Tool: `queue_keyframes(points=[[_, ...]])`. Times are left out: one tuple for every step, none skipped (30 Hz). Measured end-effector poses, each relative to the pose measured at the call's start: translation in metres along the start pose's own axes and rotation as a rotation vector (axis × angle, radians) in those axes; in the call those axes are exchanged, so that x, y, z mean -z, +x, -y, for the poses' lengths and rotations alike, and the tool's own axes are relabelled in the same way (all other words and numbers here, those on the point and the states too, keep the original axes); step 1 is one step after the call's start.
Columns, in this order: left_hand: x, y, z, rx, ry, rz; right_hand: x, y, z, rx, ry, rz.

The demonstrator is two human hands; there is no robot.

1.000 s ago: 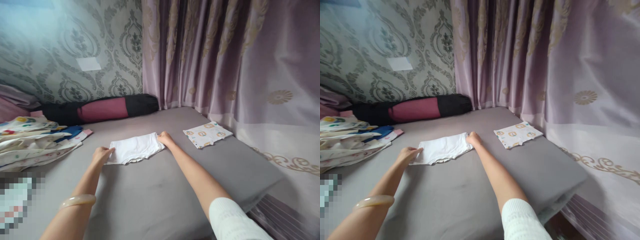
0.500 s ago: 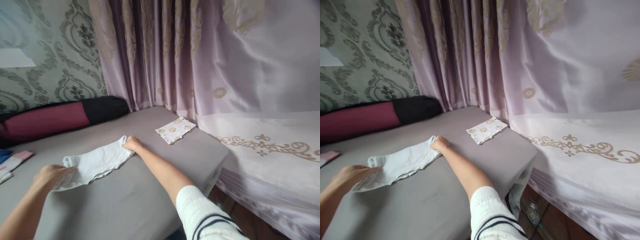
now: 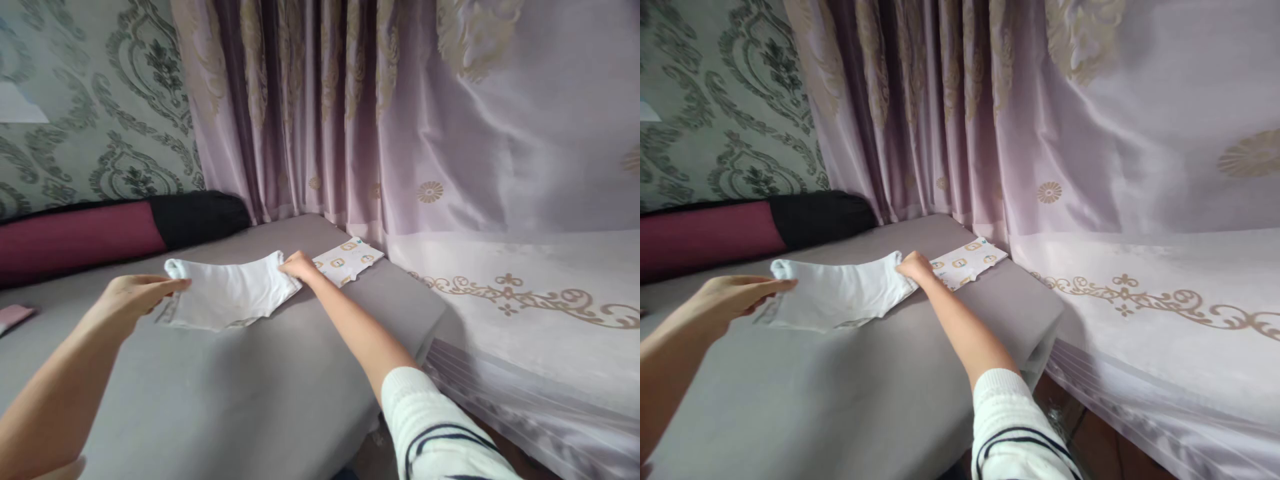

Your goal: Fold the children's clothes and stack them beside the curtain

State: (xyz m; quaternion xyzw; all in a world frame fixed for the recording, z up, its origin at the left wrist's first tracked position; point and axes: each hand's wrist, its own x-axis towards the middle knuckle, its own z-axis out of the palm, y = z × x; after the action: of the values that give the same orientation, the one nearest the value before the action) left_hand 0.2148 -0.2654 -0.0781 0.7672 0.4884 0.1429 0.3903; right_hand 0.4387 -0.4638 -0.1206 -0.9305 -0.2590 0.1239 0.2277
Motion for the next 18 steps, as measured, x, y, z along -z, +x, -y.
queue_keyframes(points=[[-0.011,-0.004,-0.009,-0.01,-0.058,0.031,0.013,0.001,-0.009,-0.039,-0.022,-0.019],[-0.022,-0.008,-0.017,-0.032,-0.107,0.067,0.027,0.002,-0.018,-0.064,-0.039,-0.036],[-0.034,-0.011,-0.024,-0.042,-0.159,0.101,0.04,0.003,-0.027,-0.092,-0.056,-0.06],[-0.047,-0.014,-0.031,-0.049,-0.203,0.11,0.052,0.004,-0.036,-0.122,-0.073,-0.082],[-0.061,-0.016,-0.038,-0.069,-0.249,0.132,0.064,0.006,-0.045,-0.141,-0.088,-0.097],[-0.074,-0.019,-0.045,-0.087,-0.278,0.148,0.074,0.008,-0.054,-0.167,-0.102,-0.108],[-0.088,-0.021,-0.052,-0.111,-0.301,0.159,0.084,0.01,-0.063,-0.189,-0.112,-0.122],[-0.102,-0.023,-0.059,-0.126,-0.328,0.168,0.092,0.013,-0.071,-0.22,-0.105,-0.132],[-0.115,-0.025,-0.066,-0.147,-0.37,0.182,0.099,0.016,-0.08,-0.258,-0.05,-0.139],[-0.128,-0.027,-0.072,-0.154,-0.411,0.186,0.105,0.02,-0.088,-0.294,0.015,-0.143],[-0.141,-0.029,-0.079,-0.165,-0.452,0.198,0.109,0.024,-0.096,-0.317,0.055,-0.149],[-0.153,-0.031,-0.085,-0.168,-0.494,0.202,0.113,0.027,-0.104,-0.336,0.093,-0.156],[-0.165,-0.033,-0.091,-0.163,-0.53,0.216,0.116,0.031,-0.111,-0.35,0.114,-0.167],[-0.176,-0.034,-0.097,-0.153,-0.561,0.23,0.119,0.035,-0.118,-0.362,0.123,-0.181],[-0.186,-0.036,-0.102,-0.134,-0.59,0.247,0.121,0.038,-0.124,-0.374,0.132,-0.201],[-0.195,-0.038,-0.107,-0.111,-0.614,0.268,0.123,0.041,-0.13,-0.386,0.138,-0.224],[-0.204,-0.04,-0.111,-0.086,-0.637,0.287,0.125,0.043,-0.136,-0.395,0.141,-0.252],[-0.212,-0.042,-0.115,-0.06,-0.658,0.304,0.127,0.045,-0.141,-0.403,0.141,-0.283]])
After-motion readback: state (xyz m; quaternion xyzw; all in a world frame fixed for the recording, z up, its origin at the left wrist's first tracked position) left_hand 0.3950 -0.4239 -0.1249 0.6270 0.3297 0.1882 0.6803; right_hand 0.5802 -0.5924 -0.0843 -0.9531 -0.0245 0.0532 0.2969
